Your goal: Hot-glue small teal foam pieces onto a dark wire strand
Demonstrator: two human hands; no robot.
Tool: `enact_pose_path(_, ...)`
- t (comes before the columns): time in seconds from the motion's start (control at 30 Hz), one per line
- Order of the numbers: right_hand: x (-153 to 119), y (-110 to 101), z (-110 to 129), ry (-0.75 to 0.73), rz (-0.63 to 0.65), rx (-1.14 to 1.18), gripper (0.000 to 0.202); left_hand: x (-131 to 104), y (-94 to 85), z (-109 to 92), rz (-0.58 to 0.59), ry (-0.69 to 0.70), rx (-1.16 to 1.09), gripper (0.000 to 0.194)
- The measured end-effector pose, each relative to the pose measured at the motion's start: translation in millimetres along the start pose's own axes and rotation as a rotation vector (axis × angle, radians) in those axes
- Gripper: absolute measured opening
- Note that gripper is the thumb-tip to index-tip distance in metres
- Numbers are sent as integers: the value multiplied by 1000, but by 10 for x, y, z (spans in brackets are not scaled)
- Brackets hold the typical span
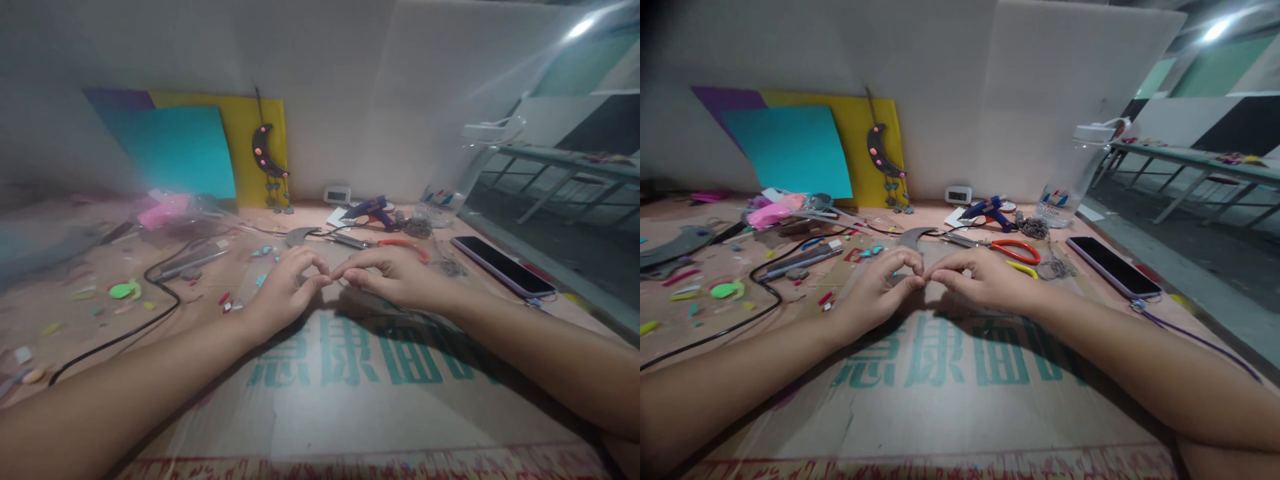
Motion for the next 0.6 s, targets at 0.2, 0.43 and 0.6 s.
enact_pose_path(0.2, 24, -29, -60, -2, -45, -94, 22, -15, 59, 173, 14, -151, -80, 13)
enact_pose_path(0.43, 55, 205, -280, -239, -44, -432, 39, -46, -2, 527, -126, -395, -139, 28)
enact_pose_path(0.6, 99, 310, -333, -299, -42, -417, 21, -28, 52, 547, -100, -395, -152, 34)
Point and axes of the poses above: each hand's wrist, its own x-axis towards the middle knuckle, its own y-axis out of the palm, z = x × y, the point moved 10 cm from there along x, towards the middle knuckle, and after that the axes turned 15 degrees about x, right-handed, at the moved point
